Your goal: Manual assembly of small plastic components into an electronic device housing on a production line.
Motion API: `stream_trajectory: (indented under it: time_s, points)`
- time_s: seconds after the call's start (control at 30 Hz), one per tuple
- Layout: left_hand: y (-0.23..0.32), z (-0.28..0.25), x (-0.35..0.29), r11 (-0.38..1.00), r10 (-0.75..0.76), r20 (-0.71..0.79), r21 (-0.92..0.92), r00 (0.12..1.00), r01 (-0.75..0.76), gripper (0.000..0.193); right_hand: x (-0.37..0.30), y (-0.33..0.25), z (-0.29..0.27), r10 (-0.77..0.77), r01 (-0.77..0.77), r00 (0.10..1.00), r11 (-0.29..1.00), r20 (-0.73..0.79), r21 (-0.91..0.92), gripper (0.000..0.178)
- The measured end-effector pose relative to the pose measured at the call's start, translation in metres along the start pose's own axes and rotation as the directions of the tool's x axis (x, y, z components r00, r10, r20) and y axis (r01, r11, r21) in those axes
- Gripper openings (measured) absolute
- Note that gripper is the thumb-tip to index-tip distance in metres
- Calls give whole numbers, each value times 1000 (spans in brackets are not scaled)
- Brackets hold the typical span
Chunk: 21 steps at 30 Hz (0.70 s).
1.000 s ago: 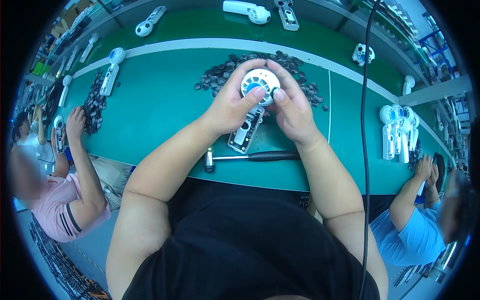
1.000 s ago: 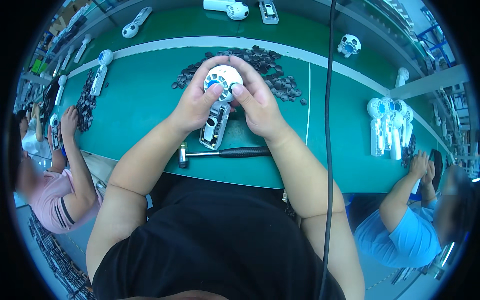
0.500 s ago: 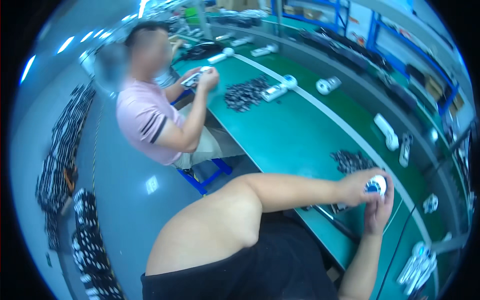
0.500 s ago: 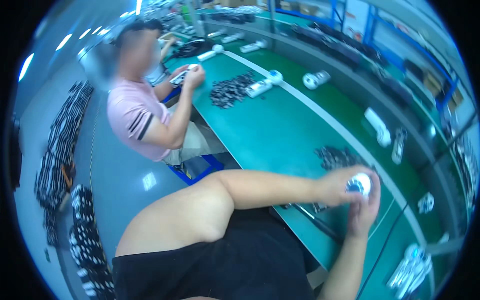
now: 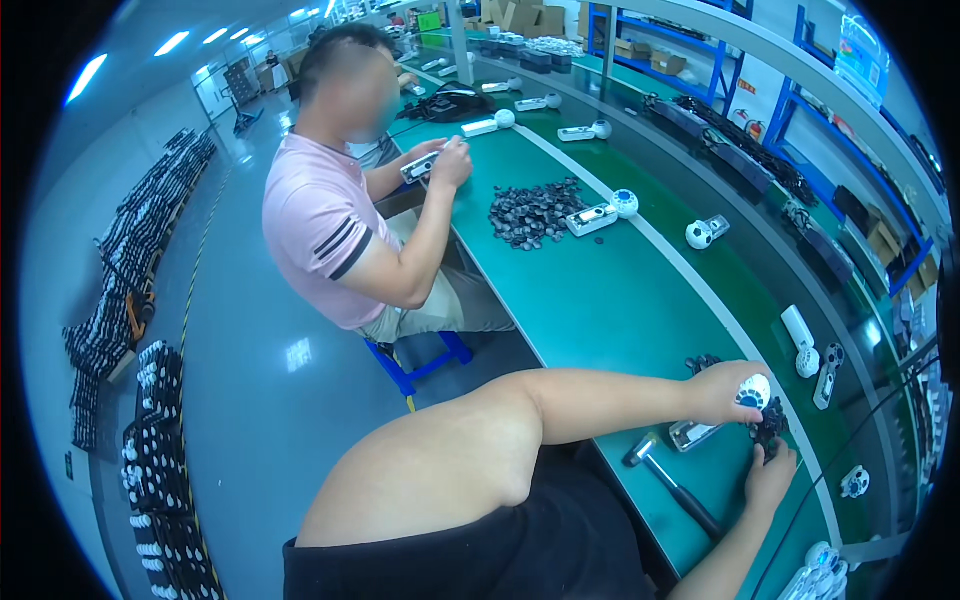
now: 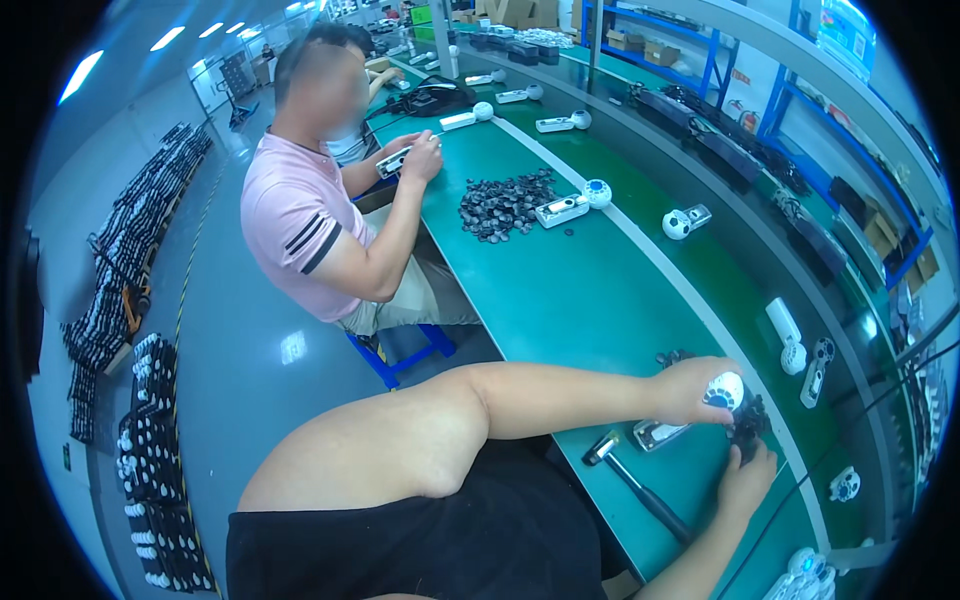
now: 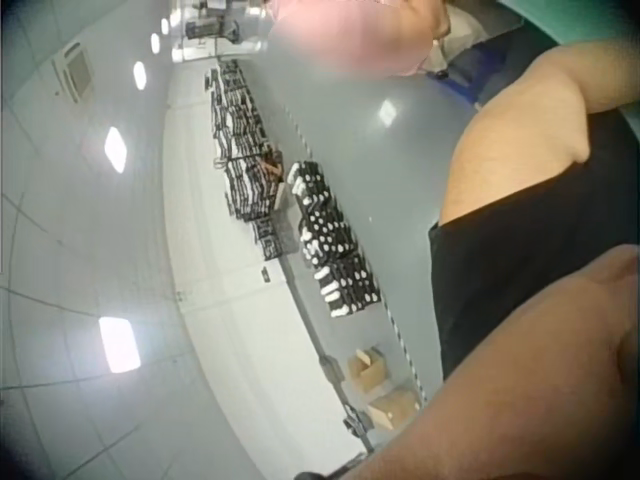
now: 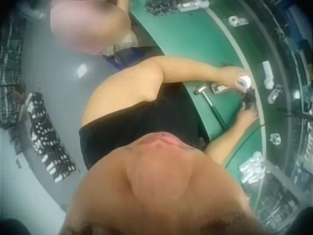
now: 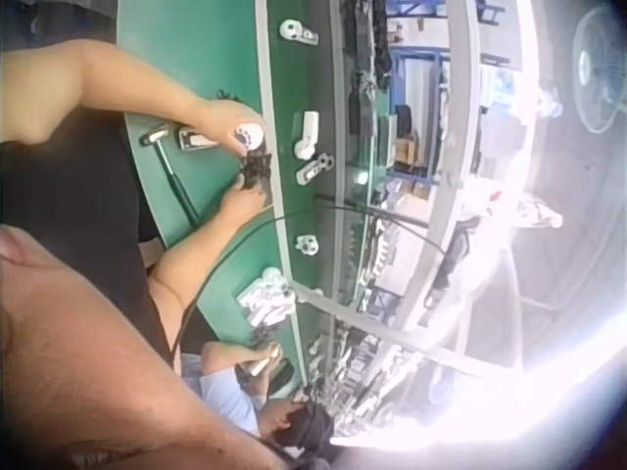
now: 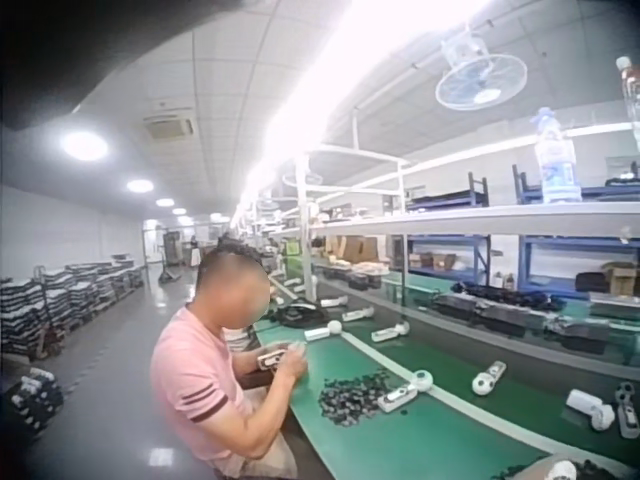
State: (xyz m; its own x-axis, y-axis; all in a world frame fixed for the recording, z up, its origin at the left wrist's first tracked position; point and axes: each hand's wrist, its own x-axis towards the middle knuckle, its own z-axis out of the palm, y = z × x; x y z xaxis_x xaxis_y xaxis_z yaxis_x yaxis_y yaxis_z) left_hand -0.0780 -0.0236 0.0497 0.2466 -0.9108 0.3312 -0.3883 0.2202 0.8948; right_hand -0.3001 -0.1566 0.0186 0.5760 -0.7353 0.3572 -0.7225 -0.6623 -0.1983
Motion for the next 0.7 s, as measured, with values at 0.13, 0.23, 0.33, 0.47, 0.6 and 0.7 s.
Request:
stream_trajectory:
  time_s: [0.13, 0.23, 0.33, 0.47, 0.6, 0.7]
  points:
    - [-29, 9, 5, 983, 174, -112, 79, 978, -165, 67, 0, -11, 10, 47, -65, 990, 989, 136, 131, 20]
    - [-42, 7, 6, 989, 51, -112, -134, 992, -66, 68, -4, -21, 16, 60, -87, 991, 970, 122, 229, 14]
    - [-57, -1, 10, 973, -17, 16, -229, 1000, 20, 67, -3, -23, 16, 42, -91, 982, 960, 182, 266, 16]
    - [-52, -9, 8, 972, -21, 63, -232, 998, 35, 64, -1, -38, 11, -71, 37, 991, 961, 113, 273, 13]
    - [-64, -6, 11, 972, -58, 44, -224, 997, 66, 63, -2, -46, 14, -73, 41, 993, 954, 96, 297, 13]
    - [-67, -2, 9, 980, -16, 17, -197, 1000, 19, 67, -6, -45, 13, -139, 104, 986, 944, 93, 312, 16]
